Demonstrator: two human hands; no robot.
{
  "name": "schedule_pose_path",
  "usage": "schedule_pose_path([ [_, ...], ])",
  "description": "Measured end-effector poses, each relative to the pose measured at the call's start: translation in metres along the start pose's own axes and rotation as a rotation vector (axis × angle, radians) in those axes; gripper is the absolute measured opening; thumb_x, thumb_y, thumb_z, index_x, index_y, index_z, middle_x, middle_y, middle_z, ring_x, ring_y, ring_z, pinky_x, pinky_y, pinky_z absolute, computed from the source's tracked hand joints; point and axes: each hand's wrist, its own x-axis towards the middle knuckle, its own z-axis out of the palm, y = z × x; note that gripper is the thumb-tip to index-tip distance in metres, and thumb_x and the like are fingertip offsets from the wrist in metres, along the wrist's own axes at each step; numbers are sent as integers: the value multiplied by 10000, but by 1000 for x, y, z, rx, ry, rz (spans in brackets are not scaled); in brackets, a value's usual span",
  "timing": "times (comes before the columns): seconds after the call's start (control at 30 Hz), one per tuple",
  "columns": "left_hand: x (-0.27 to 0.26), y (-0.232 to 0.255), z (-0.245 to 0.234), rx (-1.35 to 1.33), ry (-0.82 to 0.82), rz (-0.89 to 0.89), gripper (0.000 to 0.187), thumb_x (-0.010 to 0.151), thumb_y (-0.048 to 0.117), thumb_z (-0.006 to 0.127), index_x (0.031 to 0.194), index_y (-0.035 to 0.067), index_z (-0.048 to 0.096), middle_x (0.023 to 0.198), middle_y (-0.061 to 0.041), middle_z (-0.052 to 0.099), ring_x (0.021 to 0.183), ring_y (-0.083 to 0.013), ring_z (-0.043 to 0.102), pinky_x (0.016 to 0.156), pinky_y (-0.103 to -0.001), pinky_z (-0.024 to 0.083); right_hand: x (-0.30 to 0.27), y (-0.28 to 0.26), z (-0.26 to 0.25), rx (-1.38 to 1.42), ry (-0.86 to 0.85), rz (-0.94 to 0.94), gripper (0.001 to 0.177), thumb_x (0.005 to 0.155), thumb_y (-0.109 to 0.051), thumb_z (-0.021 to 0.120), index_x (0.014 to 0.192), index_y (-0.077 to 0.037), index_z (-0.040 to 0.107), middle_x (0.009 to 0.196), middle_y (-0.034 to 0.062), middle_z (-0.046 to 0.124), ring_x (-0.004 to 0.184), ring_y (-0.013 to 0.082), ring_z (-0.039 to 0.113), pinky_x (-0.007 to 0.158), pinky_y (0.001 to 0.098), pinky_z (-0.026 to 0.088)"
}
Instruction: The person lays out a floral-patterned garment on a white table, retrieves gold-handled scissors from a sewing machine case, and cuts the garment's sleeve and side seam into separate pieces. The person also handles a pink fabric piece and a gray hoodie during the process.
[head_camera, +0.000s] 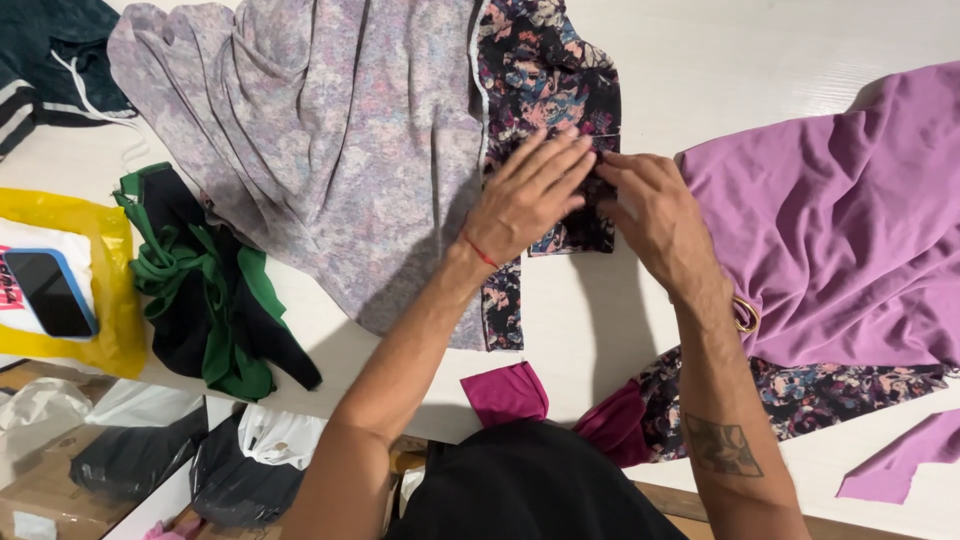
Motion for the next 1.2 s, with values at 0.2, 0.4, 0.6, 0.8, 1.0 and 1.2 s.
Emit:
schedule_pose_path([
  [0.2, 2, 16, -19, -27, -205, -12, 935, 1059, 735, 473, 1692, 58, 349, 1780, -158, 297, 1666, -289, 245, 1396, -496, 122, -4, -16, -26, -238, -190, 2, 796, 847, -368, 851, 1538, -51, 614, 1658, 128, 567, 1582, 345, 408, 1194, 504, 381],
  [0.4, -1, 18, -14, 66, -230, -13, 1126, 974, 917, 465, 1721, 93, 291, 1802, -142, 205, 1677, -289, 192, 1400, -503, 96, -7, -3, -18, -211, -297, 54, 1037, 765, -376, 879, 1678, -148, 442, 1756, 72, 408, 1647, 285, 277, 1335, 520, 219],
  [0.6, -32, -1, -31, -151, -90, -202, 839, 1069, 644, 601, 1639, 52, 431, 1730, -173, 377, 1633, -296, 296, 1377, -470, 145, -50, 35, -19, -65, 96, 117, 409, 960, -245, 881, 1341, -139, 776, 1269, 100, 725, 1196, 346, 698, 1059, 462, 539],
  [0.8, -69, 2, -71, 29, -190, -177, 667, 1128, 382, 713, 1606, -11, 463, 1675, -167, 461, 1595, -300, 410, 1374, -480, 285, -113, -8, -60, -201, 54, 371, 179, 1114, -102, 803, 1186, 55, 758, 1031, 170, 750, 721, 212, 725, 640, 335, 627],
  [1.0, -65, 8, -73, 85, -157, -146, 551, 1171, 342, 628, 1602, 26, 493, 1660, -155, 486, 1579, -310, 427, 1360, -495, 314, -174, -21, -53, -224, -22, 533, 266, 1050, -99, 781, 1287, 19, 754, 1193, 209, 758, 903, 263, 717, 806, 406, 627],
  [1.2, -58, 9, -61, 100, -141, -161, 521, 1179, 349, 571, 1595, 40, 514, 1651, -114, 516, 1565, -287, 448, 1349, -487, 317, -198, -13, -25, -278, 86, 470, 449, 984, -79, 818, 1398, 48, 702, 1205, 223, 779, 1058, 311, 727, 965, 450, 584],
])
